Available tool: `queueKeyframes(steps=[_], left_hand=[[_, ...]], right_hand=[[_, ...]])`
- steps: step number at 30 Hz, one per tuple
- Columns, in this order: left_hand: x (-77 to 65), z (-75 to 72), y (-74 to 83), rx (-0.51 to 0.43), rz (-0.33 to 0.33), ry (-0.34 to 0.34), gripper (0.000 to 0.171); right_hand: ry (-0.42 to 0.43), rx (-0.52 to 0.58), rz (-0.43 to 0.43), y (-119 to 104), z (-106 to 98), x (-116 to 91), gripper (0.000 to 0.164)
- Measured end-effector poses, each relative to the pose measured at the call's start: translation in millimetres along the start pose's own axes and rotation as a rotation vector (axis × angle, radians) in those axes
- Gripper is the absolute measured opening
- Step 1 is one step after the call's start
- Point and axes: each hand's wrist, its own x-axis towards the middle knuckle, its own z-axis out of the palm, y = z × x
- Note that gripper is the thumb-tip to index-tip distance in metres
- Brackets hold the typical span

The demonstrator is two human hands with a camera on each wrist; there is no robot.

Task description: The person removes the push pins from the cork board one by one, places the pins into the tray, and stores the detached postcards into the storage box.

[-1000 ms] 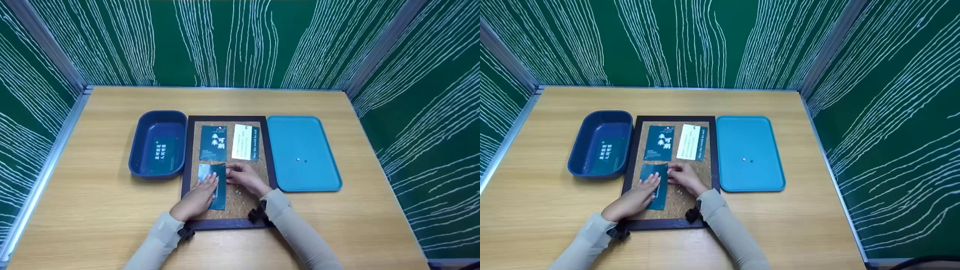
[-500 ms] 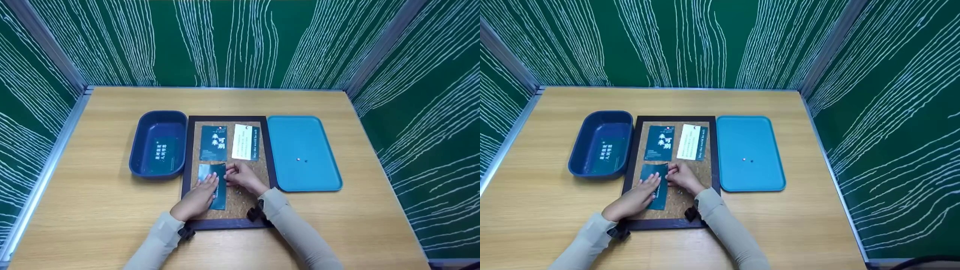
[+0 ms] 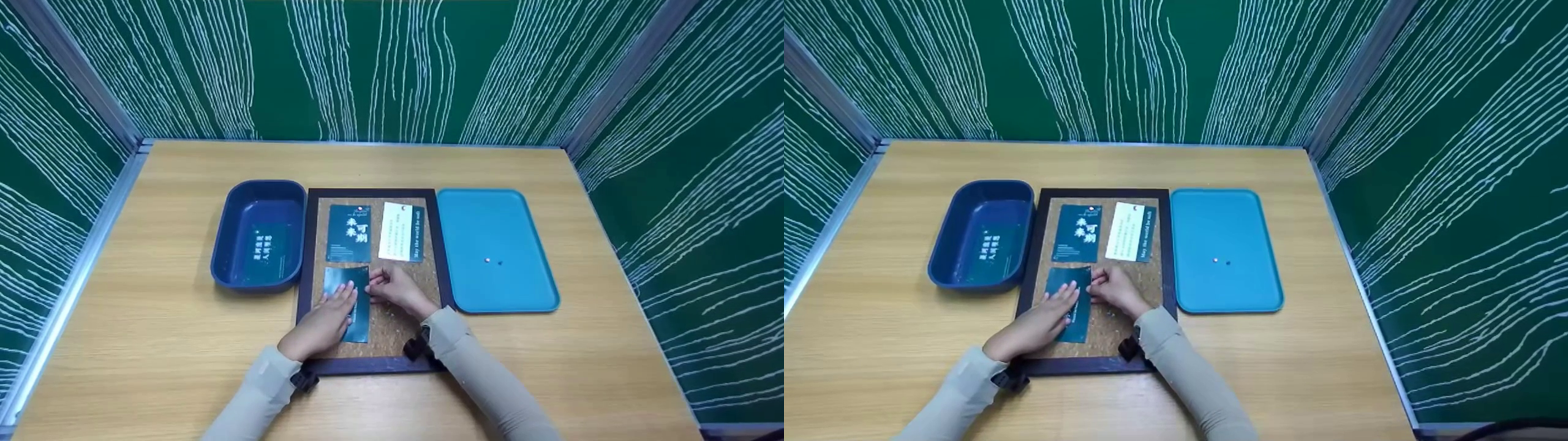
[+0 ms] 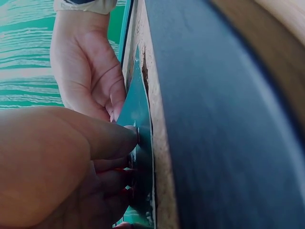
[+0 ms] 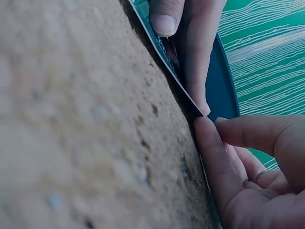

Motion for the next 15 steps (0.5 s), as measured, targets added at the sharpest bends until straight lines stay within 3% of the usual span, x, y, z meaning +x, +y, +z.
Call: queueKeyframes(steps=[9, 15], left_hand=[[-0.2, -0.1, -0.6, -0.020, -0.003, 0.004, 0.054], [-0.4, -7.4, -2.0, -0.084, -0.007, -0.016, 0.055]], right_hand=[[0.035, -0.041, 0.001, -0.2, 1.2, -0.3, 0.023], [0.034, -0.035, 0.014, -1.4, 1.7, -0.6, 0.022]])
